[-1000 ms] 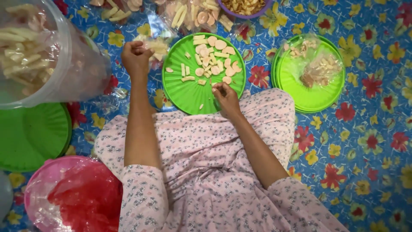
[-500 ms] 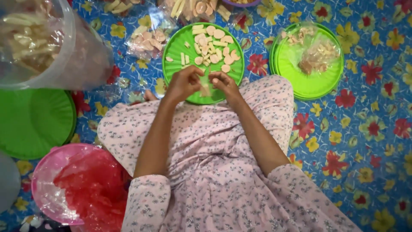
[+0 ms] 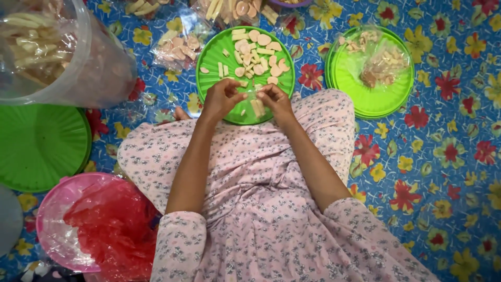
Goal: Packaging small food slices into plastic bags from a plate
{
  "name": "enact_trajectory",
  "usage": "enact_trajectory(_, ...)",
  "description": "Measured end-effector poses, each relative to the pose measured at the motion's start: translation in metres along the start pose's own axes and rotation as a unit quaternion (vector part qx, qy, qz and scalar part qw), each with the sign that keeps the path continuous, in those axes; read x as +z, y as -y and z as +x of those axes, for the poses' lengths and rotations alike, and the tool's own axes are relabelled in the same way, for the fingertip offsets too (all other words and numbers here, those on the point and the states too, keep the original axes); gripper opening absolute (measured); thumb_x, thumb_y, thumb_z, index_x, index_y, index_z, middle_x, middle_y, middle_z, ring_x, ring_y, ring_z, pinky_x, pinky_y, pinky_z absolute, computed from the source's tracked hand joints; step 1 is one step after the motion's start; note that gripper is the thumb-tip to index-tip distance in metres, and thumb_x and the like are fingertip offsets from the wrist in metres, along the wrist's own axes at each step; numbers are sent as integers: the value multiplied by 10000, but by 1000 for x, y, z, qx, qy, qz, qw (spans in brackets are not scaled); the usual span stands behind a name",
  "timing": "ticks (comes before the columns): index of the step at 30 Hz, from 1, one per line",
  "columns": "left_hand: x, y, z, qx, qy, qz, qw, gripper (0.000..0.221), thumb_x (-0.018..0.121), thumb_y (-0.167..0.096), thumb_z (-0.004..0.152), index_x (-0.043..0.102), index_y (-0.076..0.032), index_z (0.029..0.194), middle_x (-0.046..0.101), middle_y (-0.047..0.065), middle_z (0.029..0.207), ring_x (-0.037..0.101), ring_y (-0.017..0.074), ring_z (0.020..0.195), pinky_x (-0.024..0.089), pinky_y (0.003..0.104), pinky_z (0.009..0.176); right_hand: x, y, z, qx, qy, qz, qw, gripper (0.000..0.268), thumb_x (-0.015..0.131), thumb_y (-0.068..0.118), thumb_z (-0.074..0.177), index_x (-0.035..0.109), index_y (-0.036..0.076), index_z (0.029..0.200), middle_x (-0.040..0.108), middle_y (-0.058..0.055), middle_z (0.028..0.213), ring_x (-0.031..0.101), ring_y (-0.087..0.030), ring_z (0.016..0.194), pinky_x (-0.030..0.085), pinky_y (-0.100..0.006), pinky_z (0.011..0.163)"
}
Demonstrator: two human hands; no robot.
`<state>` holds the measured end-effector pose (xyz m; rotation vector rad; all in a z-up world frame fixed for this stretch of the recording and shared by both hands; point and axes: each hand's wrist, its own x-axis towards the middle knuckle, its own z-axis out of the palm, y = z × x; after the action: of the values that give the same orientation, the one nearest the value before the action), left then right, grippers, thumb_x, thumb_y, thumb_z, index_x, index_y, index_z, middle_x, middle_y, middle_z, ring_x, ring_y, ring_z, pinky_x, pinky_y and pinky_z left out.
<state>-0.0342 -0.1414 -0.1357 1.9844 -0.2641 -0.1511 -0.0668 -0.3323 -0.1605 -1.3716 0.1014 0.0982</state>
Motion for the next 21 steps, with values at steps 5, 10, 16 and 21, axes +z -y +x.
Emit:
enact_trajectory(5,8,-5,3,-17,41,26,999,123,748,-125,720,701,-170,824,646,31,675,646,206,667,510,313,641,8,16,-7,11,5,-6,1000,153,694,153,841,618,106,966,596,15,796,558,-41,771,448,-161,695)
enact_trajectory(10,17,9,7,22,51,97,994,93,723,-123,735,685,-167,808,624,57,704,648,264,694,526,360,655,14,14,-6,16,19,-64,998,174,753,158,794,668,98,934,609,31,777,526,-27,738,447,-171,701)
enact_trajectory(16,27,18,7,51,47,130,989,76,695,-150,752,632,-141,794,576,67,733,629,304,728,510,396,677,4,-14,9,-3,7,-96,995,149,757,161,791,682,101,906,605,16,764,530,-34,735,452,-185,695)
enact_trajectory(21,35,29,8,75,19,192,978,111,681,-175,763,582,-126,755,534,73,706,609,321,709,493,418,659,17,16,1,-2,-6,-110,994,113,721,163,823,678,84,892,580,7,748,505,-63,722,445,-211,685)
